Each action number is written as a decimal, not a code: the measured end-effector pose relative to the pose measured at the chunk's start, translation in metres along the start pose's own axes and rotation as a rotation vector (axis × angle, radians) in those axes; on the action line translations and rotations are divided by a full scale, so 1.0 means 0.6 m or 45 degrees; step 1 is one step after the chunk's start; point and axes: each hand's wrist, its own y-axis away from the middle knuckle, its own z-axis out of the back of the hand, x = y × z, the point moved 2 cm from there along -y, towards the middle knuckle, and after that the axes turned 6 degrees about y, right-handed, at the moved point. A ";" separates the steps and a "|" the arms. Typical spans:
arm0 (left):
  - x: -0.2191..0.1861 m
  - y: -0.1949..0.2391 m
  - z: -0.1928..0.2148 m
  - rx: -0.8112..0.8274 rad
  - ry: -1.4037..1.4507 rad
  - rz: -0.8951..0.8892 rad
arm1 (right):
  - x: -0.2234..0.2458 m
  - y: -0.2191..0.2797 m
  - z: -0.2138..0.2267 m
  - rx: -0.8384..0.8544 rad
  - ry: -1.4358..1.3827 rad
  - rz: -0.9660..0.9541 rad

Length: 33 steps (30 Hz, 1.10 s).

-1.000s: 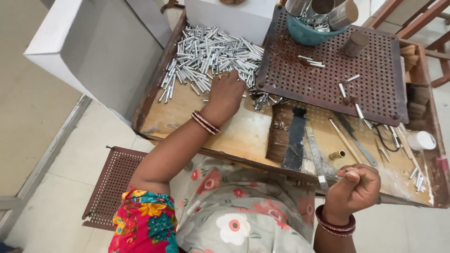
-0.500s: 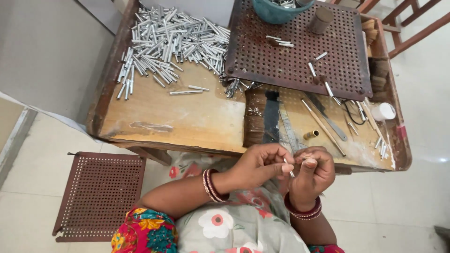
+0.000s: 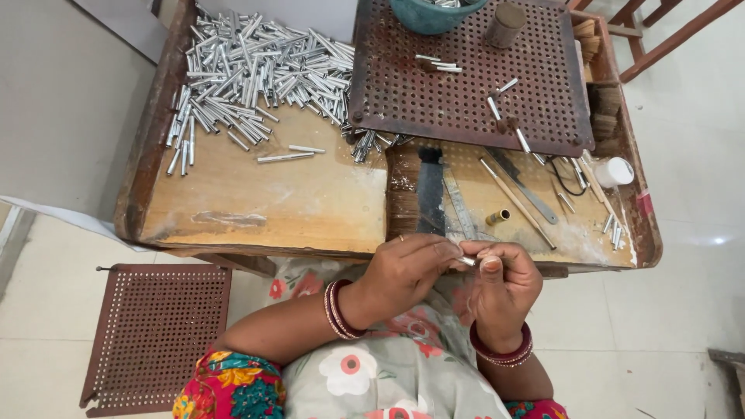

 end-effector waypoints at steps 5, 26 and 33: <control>0.001 0.004 -0.001 -0.007 0.039 0.030 | 0.005 0.005 -0.004 -0.008 0.067 0.034; -0.009 -0.002 0.014 0.010 0.062 0.043 | 0.060 -0.005 -0.008 0.102 0.782 0.423; -0.013 0.002 0.016 0.078 0.100 0.084 | 0.094 -0.017 -0.023 0.230 0.837 0.428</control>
